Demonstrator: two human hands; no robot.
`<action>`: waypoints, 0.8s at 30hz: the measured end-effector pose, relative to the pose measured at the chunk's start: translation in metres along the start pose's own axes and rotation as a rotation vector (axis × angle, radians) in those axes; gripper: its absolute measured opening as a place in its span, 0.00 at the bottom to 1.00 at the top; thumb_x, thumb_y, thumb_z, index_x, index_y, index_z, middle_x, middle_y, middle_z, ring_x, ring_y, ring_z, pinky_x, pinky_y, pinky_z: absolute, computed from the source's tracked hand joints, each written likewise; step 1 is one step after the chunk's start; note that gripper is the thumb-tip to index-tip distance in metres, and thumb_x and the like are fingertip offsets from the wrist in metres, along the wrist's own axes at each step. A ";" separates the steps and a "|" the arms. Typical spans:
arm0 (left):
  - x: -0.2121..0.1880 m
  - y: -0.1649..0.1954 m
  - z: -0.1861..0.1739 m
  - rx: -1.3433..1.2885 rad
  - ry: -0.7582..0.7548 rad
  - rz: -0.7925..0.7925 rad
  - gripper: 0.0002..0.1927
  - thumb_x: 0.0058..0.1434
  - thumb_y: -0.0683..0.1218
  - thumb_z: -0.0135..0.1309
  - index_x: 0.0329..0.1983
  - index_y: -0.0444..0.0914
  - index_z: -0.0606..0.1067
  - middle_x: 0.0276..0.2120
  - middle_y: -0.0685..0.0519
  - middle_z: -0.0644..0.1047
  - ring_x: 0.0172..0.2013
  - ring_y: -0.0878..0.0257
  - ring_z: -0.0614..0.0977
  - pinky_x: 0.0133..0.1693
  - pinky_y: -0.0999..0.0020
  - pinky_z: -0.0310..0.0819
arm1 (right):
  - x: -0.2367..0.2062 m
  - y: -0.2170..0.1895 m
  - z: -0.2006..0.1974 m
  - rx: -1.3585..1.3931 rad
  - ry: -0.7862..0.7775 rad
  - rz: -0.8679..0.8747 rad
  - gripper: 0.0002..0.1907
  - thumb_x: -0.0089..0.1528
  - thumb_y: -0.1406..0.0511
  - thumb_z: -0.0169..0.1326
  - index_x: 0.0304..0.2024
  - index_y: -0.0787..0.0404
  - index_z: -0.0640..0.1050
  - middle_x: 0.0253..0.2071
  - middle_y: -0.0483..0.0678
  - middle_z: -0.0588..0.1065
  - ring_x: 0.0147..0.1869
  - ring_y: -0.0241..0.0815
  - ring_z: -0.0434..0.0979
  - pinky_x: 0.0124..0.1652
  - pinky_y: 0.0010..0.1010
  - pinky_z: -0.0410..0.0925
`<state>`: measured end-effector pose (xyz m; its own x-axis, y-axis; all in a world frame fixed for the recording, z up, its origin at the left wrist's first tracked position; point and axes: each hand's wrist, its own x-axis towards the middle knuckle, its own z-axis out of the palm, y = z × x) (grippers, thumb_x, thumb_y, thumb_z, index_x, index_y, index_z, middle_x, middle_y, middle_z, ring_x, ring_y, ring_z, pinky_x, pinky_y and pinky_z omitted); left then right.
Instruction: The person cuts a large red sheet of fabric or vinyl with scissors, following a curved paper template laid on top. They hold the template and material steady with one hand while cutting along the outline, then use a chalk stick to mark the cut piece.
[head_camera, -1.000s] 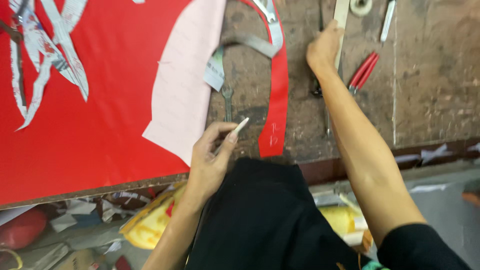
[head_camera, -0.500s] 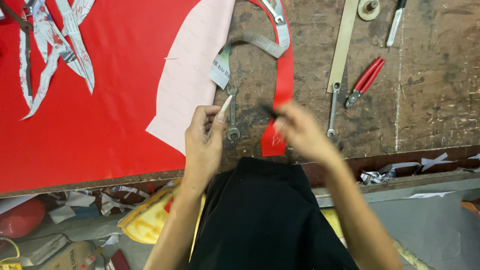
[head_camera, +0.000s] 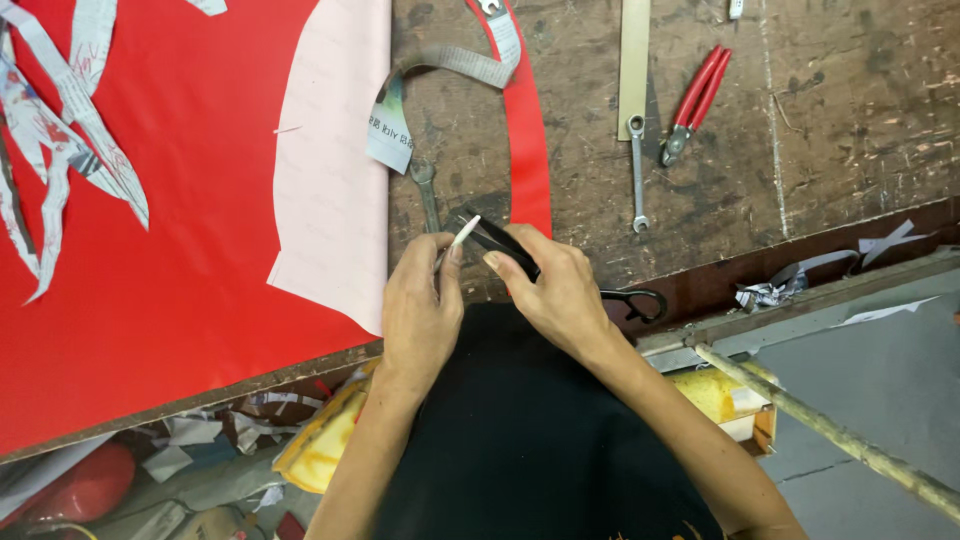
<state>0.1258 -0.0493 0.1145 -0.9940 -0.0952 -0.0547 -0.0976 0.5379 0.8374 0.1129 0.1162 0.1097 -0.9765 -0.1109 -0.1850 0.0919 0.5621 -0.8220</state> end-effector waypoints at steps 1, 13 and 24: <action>-0.001 -0.001 0.001 -0.005 0.012 0.026 0.07 0.70 0.42 0.52 0.47 0.33 0.74 0.34 0.42 0.79 0.34 0.50 0.82 0.36 0.60 0.74 | 0.000 0.000 -0.001 -0.001 -0.014 0.022 0.15 0.64 0.59 0.58 0.49 0.61 0.79 0.32 0.58 0.79 0.36 0.59 0.81 0.36 0.42 0.71; 0.004 -0.034 0.018 -0.901 -0.137 -0.505 0.10 0.74 0.47 0.46 0.48 0.35 0.71 0.28 0.56 0.73 0.24 0.72 0.68 0.25 0.76 0.61 | 0.018 0.111 -0.054 -0.377 0.129 0.174 0.17 0.70 0.56 0.52 0.57 0.57 0.78 0.33 0.56 0.79 0.36 0.53 0.79 0.38 0.46 0.69; -0.010 -0.040 0.076 -0.851 -0.039 -0.544 0.11 0.70 0.42 0.49 0.53 0.34 0.71 0.34 0.54 0.76 0.31 0.69 0.77 0.33 0.75 0.72 | 0.191 0.280 -0.165 -0.607 0.327 0.199 0.40 0.63 0.78 0.47 0.77 0.50 0.64 0.59 0.68 0.65 0.59 0.68 0.72 0.59 0.54 0.65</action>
<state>0.1357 -0.0058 0.0402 -0.8278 -0.1137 -0.5494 -0.4847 -0.3481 0.8024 -0.0805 0.3874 -0.0669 -0.9697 0.2388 -0.0515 0.2423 0.9134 -0.3271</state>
